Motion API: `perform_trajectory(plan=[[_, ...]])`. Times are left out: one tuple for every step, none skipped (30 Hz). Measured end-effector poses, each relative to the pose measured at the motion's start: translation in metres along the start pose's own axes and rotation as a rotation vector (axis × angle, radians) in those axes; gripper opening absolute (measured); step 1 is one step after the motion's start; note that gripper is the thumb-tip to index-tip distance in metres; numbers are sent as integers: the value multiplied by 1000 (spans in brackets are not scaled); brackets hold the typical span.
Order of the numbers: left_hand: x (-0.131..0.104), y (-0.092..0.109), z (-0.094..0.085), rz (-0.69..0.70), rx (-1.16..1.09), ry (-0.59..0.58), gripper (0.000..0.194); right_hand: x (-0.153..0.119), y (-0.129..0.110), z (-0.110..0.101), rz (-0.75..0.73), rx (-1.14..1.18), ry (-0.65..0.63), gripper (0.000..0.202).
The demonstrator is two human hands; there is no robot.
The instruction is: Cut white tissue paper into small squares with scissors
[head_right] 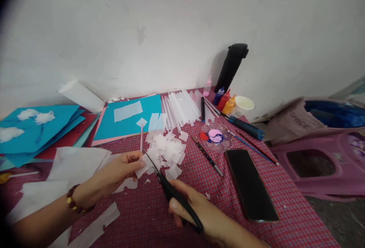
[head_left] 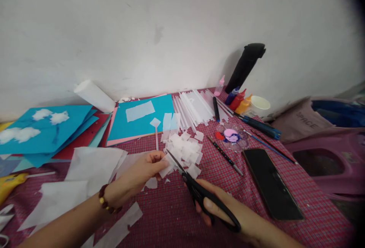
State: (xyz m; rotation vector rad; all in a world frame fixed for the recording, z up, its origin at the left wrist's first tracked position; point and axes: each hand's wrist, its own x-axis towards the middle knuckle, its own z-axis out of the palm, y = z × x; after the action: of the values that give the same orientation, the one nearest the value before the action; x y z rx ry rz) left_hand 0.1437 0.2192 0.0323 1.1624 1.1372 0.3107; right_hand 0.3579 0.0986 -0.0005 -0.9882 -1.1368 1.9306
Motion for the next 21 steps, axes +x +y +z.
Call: perform_trajectory(plan=[[1,0,1,-5,-2,0,24,0,-1,0,0,5,5,57],[1,0,2,-9,-3,0,23,0,0,0,0,11,10,57],[2,0,3,-13,-5,-3,23,0,0,0,3,16,15,56],[3,0,3,-16,-10,-9,22,0,2,0,7,22,22,55],[4,0,4,-17,-19,-22,21,1,4,0,16,32,32,55],[4,0,4,-16,-29,-36,21,1,7,0,27,46,50,56],[5,0,4,-19,-40,-47,21,1,9,-1,40,61,76,58],[5,-1,3,-26,-50,-54,21,1,12,-2,53,75,98,61],[5,-2,2,-37,-58,-52,20,1,13,-2,60,82,115,64],[6,-3,1,-49,-62,-41,19,0,14,-3,62,80,120,67],[6,-4,0,-58,-65,-23,19,-1,13,-4,58,71,115,69],[6,-5,-2,-62,-68,-5,18,-2,12,-5,46,63,103,70],[7,-6,-4,-56,-74,11,18,-4,11,-6,31,63,88,69],[7,-6,-6,-39,-83,26,19,-6,9,-7,17,71,74,69],[8,-5,-7,-16,-95,41,19,-8,8,-8,6,85,65,68],[8,-4,-9,10,-110,57,18,-10,7,-9,2,101,55,68],[8,-2,-10,34,-126,79,18,-11,7,-9,4,112,46,68],[9,0,-11,53,-143,103,18,-12,8,-10,10,114,35,68],[9,3,-12,67,-156,125,19,-13,8,-10,20,106,23,67],[9,4,-12,76,-165,139,20,-14,8,-10,30,91,14,66],[9,6,-11,83,-168,142,20,-13,8,-10,39,70,5,64]])
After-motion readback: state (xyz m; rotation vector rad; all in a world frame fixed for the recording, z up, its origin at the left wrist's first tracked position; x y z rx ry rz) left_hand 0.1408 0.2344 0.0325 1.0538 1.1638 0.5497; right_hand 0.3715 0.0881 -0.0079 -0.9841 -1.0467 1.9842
